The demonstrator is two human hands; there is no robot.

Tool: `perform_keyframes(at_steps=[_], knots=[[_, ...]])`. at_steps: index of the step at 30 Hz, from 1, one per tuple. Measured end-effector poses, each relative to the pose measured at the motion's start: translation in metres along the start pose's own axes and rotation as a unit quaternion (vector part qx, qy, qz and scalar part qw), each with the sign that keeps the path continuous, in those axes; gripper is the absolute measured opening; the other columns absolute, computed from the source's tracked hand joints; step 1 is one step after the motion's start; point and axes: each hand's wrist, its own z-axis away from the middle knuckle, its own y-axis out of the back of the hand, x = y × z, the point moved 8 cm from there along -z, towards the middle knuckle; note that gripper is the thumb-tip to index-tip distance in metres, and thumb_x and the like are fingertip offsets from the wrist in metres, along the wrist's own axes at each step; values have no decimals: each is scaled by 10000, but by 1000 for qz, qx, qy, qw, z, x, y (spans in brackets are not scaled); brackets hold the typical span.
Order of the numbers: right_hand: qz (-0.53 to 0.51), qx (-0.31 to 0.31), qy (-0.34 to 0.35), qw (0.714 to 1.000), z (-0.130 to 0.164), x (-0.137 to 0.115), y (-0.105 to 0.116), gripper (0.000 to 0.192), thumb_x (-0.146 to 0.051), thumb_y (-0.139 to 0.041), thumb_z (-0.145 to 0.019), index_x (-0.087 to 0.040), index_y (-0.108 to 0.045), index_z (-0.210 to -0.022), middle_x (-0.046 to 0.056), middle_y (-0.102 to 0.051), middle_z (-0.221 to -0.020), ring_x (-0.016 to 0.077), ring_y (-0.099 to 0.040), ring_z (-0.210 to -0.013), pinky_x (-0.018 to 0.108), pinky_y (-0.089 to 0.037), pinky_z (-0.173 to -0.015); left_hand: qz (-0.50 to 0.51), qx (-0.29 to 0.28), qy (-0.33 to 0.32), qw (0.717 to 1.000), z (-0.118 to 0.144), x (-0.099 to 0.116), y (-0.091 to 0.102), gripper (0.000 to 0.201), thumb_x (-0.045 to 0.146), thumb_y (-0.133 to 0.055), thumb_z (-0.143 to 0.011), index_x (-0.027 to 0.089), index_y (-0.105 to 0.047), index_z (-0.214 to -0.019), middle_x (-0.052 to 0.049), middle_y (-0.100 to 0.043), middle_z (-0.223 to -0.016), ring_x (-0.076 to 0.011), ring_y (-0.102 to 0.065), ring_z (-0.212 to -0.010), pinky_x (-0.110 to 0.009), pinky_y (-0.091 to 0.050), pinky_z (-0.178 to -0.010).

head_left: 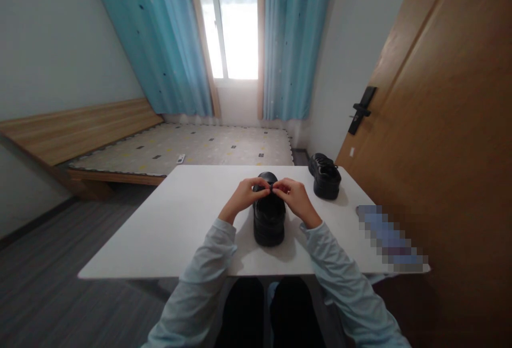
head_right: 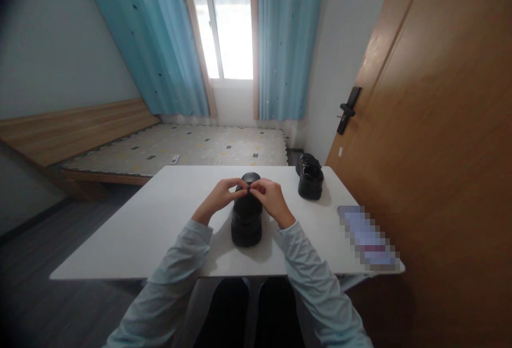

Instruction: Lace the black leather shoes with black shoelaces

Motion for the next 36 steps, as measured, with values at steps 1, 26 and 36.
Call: perform_keyframes(at_steps=[1, 26, 36], knots=[[-14, -10, -6, 1000, -1, 4, -1, 98, -224, -620, -764, -156, -683, -795, 14, -605, -679, 132, -520, -618, 253, -405, -606, -1, 0, -5, 1000, 0, 2, 0, 123, 256, -631, -740, 153, -687, -777, -38, -698, -825, -179, -625, -819, -284, -451, -806], [-9, -44, -15, 999, -15, 2, 5, 47, -200, -594, -663, -157, -580, -651, 8, -606, -645, 115, -526, -583, 230, -397, -551, 0, 42, 72, 997, 0, -9, 3, 73, 211, -557, -686, 151, -591, -665, 16, -600, -603, -122, -564, -580, -231, -431, -609], [-169, -127, -84, 974, -12, 14, -12, 149, -190, -516, -666, -198, -462, -805, -69, -470, -633, 60, -397, -452, 173, -291, -393, 68, 4, 125, 990, 0, -26, -5, 175, 308, -533, -673, 154, -533, -591, 38, -489, -522, -99, -449, -524, -211, -345, -513]])
